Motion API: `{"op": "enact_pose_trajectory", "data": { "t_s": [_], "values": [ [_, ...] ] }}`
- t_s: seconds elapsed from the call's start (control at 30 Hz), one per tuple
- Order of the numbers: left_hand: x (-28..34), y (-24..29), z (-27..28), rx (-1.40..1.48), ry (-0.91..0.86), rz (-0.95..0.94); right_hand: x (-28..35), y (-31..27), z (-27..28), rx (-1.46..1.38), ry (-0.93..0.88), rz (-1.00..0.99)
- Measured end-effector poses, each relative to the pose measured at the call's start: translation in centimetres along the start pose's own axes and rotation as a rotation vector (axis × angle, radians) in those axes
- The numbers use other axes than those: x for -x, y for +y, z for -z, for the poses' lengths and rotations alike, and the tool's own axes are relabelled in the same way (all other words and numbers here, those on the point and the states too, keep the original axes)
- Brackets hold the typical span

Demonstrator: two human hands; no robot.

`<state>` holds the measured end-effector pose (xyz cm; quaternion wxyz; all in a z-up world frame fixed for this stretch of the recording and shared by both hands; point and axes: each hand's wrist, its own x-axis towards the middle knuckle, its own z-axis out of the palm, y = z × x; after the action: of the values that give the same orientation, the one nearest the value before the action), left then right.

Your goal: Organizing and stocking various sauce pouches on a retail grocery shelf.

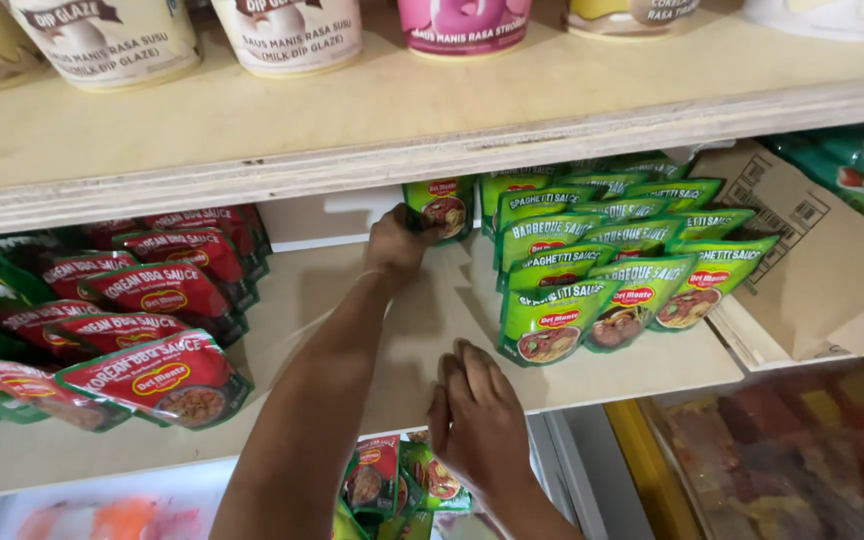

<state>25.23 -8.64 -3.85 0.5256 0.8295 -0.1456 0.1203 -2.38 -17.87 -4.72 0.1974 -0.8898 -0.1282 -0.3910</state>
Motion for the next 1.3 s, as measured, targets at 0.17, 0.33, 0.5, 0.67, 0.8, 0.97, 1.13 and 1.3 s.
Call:
{"op": "enact_pose_trajectory", "data": {
  "t_s": [0.17,0.33,0.5,0.67,0.8,0.97,1.13,1.3],
  "values": [
    [-1.0,-1.7,-2.1,-0.105,0.083,-0.167,-0.3,-0.1,-0.1,-0.001,0.004,0.011],
    [-0.8,-0.8,-4.0,-0.122,0.120,-0.199,0.0,-0.1,-0.1,0.009,-0.004,0.001],
    [-0.1,0.4,-4.1,0.112,0.094,-0.114,-0.2,-0.2,0.2,0.009,0.014,0.012],
    [0.0,-0.7,-4.2,0.076,0.129,-0.159,-0.1,-0.2,0.1,-0.013,0.010,0.010],
    [-0.2,-1.6,-4.9,0.000,0.131,-0.146,-0.3,-0.3,0.2,-0.004,0.017,0.015],
    [-0.1,-1.1,-4.7,-0.018,0.107,-0.094,-0.4,-0.5,0.4,-0.018,0.005,0.006],
    [0.4,-0.4,-4.2,-0.030,0.071,-0.097,-0.7,-0.4,0.5,-0.007,0.023,0.011],
    [3.5,-3.9,-4.4,-0.274,0.103,-0.226,-0.1,0.0,0.1,0.000,-0.001,0.033]
  ]
}}
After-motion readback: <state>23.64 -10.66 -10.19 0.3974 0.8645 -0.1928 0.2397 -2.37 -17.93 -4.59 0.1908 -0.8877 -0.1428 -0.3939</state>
